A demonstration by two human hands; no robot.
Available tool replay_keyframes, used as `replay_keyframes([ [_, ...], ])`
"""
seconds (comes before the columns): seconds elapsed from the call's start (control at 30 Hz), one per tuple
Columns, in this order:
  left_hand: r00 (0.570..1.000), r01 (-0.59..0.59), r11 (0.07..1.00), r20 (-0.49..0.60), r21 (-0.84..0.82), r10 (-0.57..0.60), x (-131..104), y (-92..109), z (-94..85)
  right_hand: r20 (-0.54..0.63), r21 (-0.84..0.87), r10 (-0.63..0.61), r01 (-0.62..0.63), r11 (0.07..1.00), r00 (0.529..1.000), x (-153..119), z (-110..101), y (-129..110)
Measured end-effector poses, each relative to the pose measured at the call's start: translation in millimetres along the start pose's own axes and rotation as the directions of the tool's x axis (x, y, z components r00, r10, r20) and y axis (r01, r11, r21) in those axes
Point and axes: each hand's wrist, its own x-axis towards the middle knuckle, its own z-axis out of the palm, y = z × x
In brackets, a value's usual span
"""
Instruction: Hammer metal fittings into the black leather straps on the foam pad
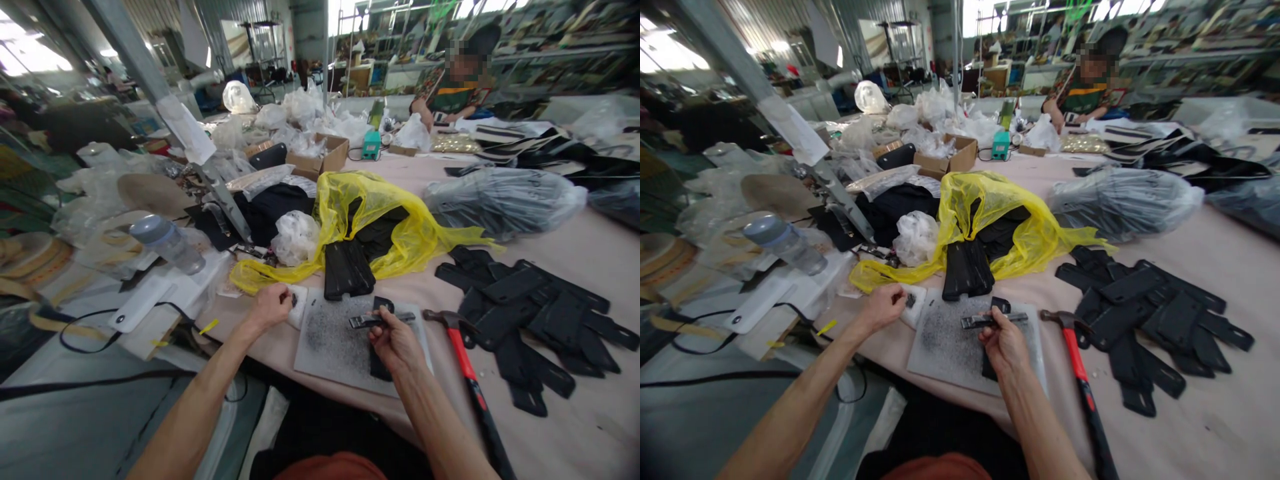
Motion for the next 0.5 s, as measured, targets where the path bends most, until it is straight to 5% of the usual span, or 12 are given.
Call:
replay_keyframes([
  [0.13,0.988,0.058,0.992,0.150,-0.111,-0.041,-30.2,-18.0,-24.1,-0.052,0.009,0.050,-0.050,0.999,0.997,-2.8,5.5,1.5],
  [0.27,0.909,0.108,0.994,0.403,0.016,-0.105,-63.6,-44.2,-30.9,-0.042,0.006,0.067,-0.067,0.998,0.997,-4.8,13.2,3.8],
  [0.37,0.930,0.132,0.989,0.337,0.069,-0.148,-74.8,-46.9,-28.6,-0.028,-0.001,0.078,-0.078,0.997,0.997,-4.0,17.6,7.6],
  [0.5,0.988,0.110,0.989,0.095,0.099,-0.120,-58.3,-23.8,-21.3,-0.015,-0.029,0.071,-0.071,0.997,0.997,-2.5,21.1,15.1],
])
